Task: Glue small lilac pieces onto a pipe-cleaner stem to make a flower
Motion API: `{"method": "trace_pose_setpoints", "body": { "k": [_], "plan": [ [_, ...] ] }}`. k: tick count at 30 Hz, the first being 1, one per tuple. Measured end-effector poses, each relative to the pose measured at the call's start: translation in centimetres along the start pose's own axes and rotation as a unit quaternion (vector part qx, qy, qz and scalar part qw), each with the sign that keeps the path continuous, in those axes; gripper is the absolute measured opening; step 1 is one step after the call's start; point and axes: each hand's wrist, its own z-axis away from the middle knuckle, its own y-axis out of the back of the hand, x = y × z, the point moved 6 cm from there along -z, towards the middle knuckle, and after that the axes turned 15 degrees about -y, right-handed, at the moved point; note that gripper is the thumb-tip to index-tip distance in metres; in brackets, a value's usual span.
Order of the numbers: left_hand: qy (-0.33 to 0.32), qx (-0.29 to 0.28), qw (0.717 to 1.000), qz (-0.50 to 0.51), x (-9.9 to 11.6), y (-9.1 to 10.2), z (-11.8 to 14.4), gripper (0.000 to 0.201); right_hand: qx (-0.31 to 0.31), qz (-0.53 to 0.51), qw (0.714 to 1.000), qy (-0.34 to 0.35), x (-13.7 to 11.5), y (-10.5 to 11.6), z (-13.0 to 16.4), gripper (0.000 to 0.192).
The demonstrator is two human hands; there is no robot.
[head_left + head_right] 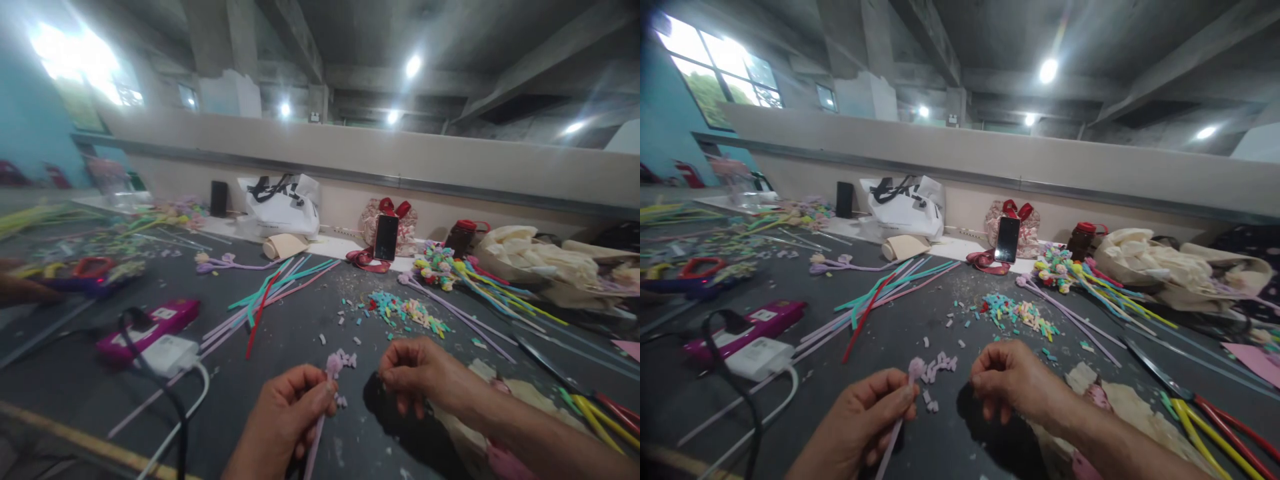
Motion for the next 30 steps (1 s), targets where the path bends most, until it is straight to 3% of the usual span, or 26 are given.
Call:
{"method": "trace_pose_setpoints", "body": {
  "k": [5, 11, 15, 22, 30],
  "plan": [
    [-0.009, -0.015, 1.000, 0.002, 0.2, -0.4, 0.1, 0.022, 0.046, 0.018, 0.999, -0.001, 0.1, 0.7, 0.7, 0.013],
    [0.033, -0.051, 0.998, 0.026, -0.3, -1.6, 0.1, 0.026, -0.031, -0.124, 0.992, -0.009, 0.4, 0.5, 1.4, 0.020],
    [0.054, -0.087, 0.994, 0.044, -0.4, -3.1, 0.3, 0.027, -0.030, -0.166, 0.986, -0.003, 0.2, 0.6, 2.0, 0.019],
    [0.024, -0.096, 0.994, 0.042, -0.1, -4.8, 0.5, 0.024, 0.010, -0.137, 0.990, 0.002, 0.3, 0.5, 2.7, 0.013],
    [0.057, -0.117, 0.990, 0.062, -1.1, -6.1, 0.5, 0.026, 0.035, -0.107, 0.993, 0.022, 0.6, 0.7, 2.9, 0.018]
  ]
}}
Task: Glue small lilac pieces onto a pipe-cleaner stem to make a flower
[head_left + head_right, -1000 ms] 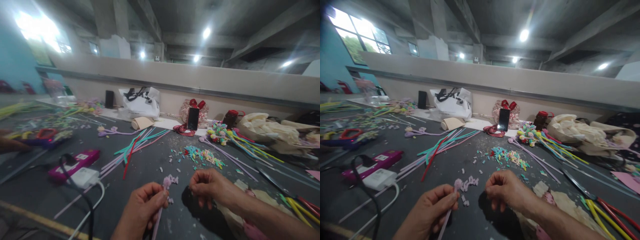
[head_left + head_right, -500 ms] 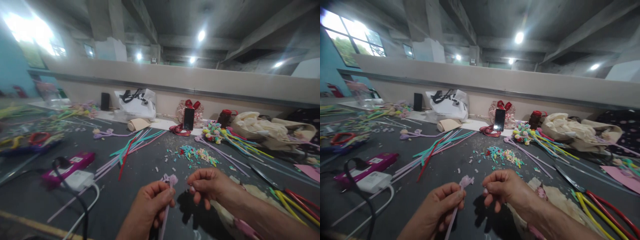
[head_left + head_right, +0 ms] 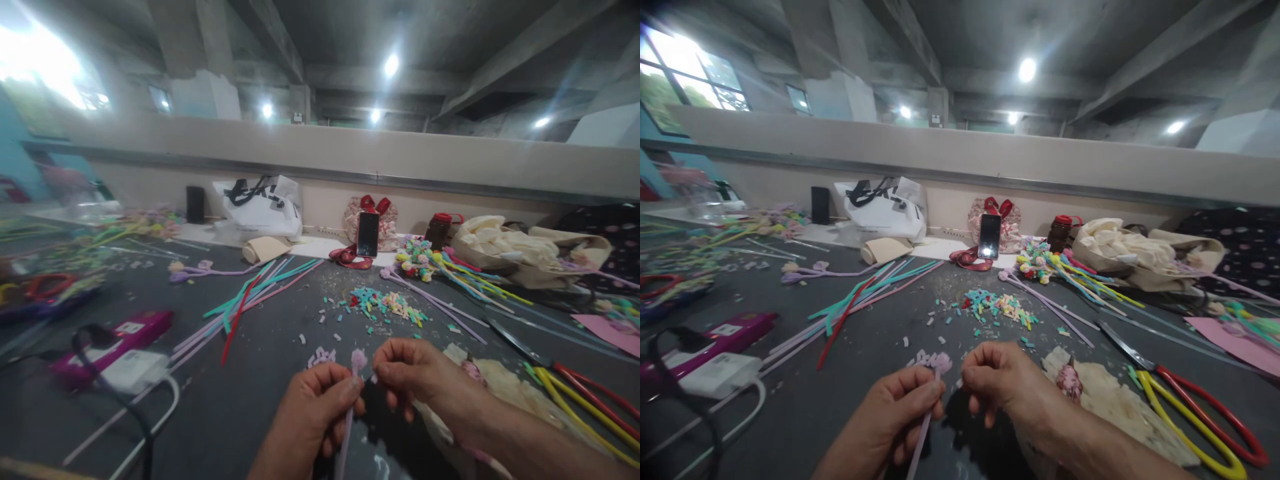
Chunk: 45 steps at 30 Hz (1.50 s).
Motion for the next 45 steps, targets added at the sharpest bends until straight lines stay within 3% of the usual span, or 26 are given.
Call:
{"method": "trace_pose_setpoints", "body": {
  "k": [8, 14, 18, 21, 25, 30, 33, 36, 39, 43, 45],
  "plan": [
    [0.031, -0.036, 0.998, 0.048, -0.7, -0.4, -0.3, 0.022, 0.043, 0.201, 0.978, 0.031, 1.8, -0.9, -0.3, 0.008],
    [0.018, -0.024, 0.999, 0.031, -0.4, -0.4, -0.1, 0.023, 0.108, 0.328, 0.933, 0.098, 0.4, -0.7, 0.4, 0.015],
    [-0.016, -0.005, 1.000, 0.014, 0.4, -0.6, 0.3, 0.025, 0.140, 0.337, 0.925, 0.102, -0.6, 0.0, 0.9, 0.011],
    [-0.020, -0.003, 1.000, 0.009, 0.4, -0.5, 0.5, 0.026, 0.167, 0.355, 0.913, 0.109, -1.2, 1.2, 2.8, 0.007],
    [-0.013, 0.006, 1.000, 0.006, 0.0, 0.0, 0.5, 0.027, 0.232, 0.367, 0.897, 0.087, -0.3, 4.4, 6.9, 0.021],
    [0.008, 0.004, 1.000, -0.008, -0.5, 0.2, 0.3, 0.027, 0.355, 0.440, 0.820, 0.084, 3.7, 8.3, 11.3, 0.025],
    [0.013, 0.001, 1.000, -0.021, -0.8, -0.2, 0.2, 0.028, 0.368, 0.492, 0.785, 0.080, 5.6, 8.7, 11.8, 0.018],
    [-0.004, -0.018, 0.999, -0.047, -0.5, -1.5, 0.1, 0.025, 0.380, 0.551, 0.740, 0.063, 6.2, 8.2, 11.5, 0.013],
    [-0.027, -0.077, 0.993, -0.084, 0.4, -4.2, 0.3, 0.021, 0.403, 0.580, 0.706, 0.044, 6.3, 8.0, 11.3, 0.015],
    [-0.020, -0.166, 0.980, -0.104, 0.6, -8.6, 0.1, 0.015, 0.395, 0.559, 0.727, 0.049, 7.1, 8.2, 11.2, 0.017],
    [-0.023, -0.175, 0.975, -0.136, 0.0, -10.1, -0.5, 0.013, 0.383, 0.540, 0.747, 0.065, 7.6, 8.3, 11.2, 0.023]
  ]
}}
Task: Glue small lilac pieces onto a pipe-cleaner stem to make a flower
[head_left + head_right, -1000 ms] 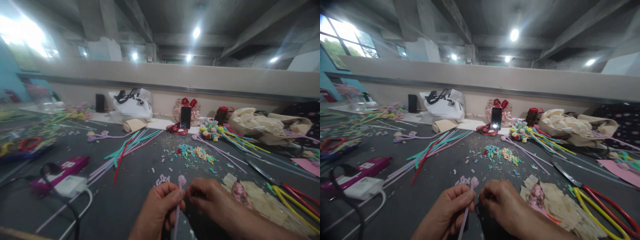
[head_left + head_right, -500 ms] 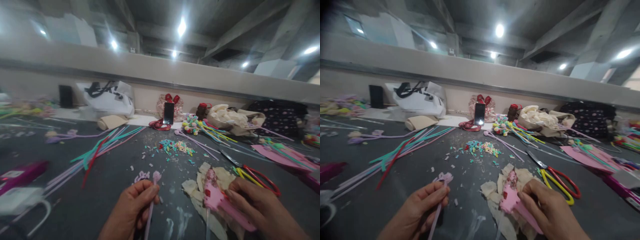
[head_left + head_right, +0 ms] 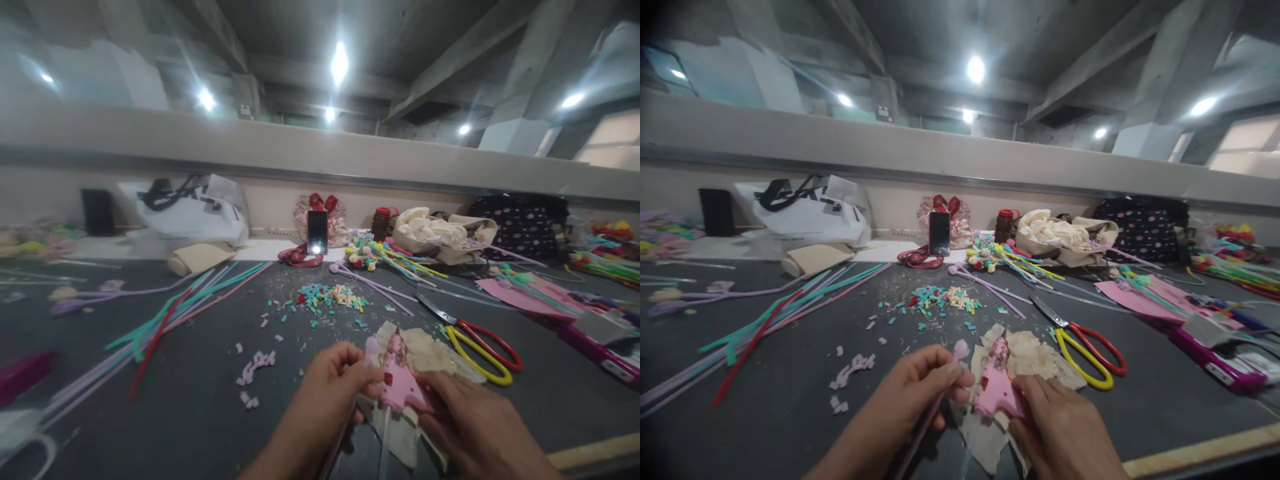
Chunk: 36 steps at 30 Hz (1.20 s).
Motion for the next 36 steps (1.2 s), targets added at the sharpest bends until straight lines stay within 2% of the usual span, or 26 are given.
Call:
{"method": "trace_pose_setpoints", "body": {
  "k": [3, 9, 12, 15, 19, 21, 23, 25, 26, 28, 31, 33, 36],
  "plan": [
    [0.002, -0.008, 0.998, -0.059, -1.2, -1.2, -1.5, 0.009, -0.012, -0.038, 0.999, 0.013, 0.4, -0.4, 0.2, 0.026],
    [-0.011, 0.008, 0.993, -0.121, -3.0, -0.9, -2.5, 0.007, 0.001, -0.128, 0.992, 0.015, 1.3, -0.1, 0.3, 0.026],
    [-0.013, 0.004, 0.990, -0.138, -3.5, -0.7, -2.5, 0.007, 0.025, -0.208, 0.978, -0.025, 2.4, 1.0, 0.3, 0.026],
    [-0.013, -0.003, 0.989, -0.150, -3.8, -0.6, -2.7, 0.009, 0.029, -0.306, 0.948, -0.079, 3.7, 2.1, 0.4, 0.030],
    [-0.012, -0.009, 0.987, -0.158, -4.1, -0.6, -2.8, 0.012, 0.036, -0.432, 0.882, -0.186, 5.7, 2.7, 0.5, 0.032],
    [-0.011, -0.011, 0.988, -0.156, -4.3, -0.6, -2.9, 0.013, 0.038, -0.498, 0.829, -0.251, 6.7, 2.3, 0.6, 0.035],
    [-0.008, -0.012, 0.988, -0.152, -4.4, -0.7, -2.8, 0.012, 0.048, -0.579, 0.758, -0.298, 7.5, 1.8, 0.6, 0.037],
    [-0.005, -0.012, 0.989, -0.147, -4.4, -0.8, -2.8, 0.012, 0.065, -0.654, 0.688, -0.307, 7.8, 1.5, 0.5, 0.037],
    [-0.002, -0.011, 0.990, -0.143, -4.4, -0.8, -2.7, 0.012, 0.065, -0.682, 0.665, -0.296, 7.7, 1.4, 0.5, 0.036],
    [-0.006, -0.004, 0.993, -0.118, -4.1, -0.9, -2.6, 0.015, 0.054, -0.721, 0.637, -0.267, 7.1, 1.5, 0.4, 0.032],
    [-0.040, 0.030, 0.998, -0.041, -3.0, -0.6, -2.5, 0.018, 0.015, -0.740, 0.629, -0.235, 6.0, 1.5, 0.6, 0.021],
    [-0.058, 0.061, 0.996, 0.011, -2.4, 0.0, -2.5, 0.020, 0.000, -0.724, 0.655, -0.217, 5.4, 1.5, 0.8, 0.019],
    [-0.046, 0.077, 0.993, 0.080, -2.1, 0.7, -2.4, 0.022, -0.006, -0.686, 0.699, -0.203, 4.8, 1.2, 1.0, 0.029]
  ]
}}
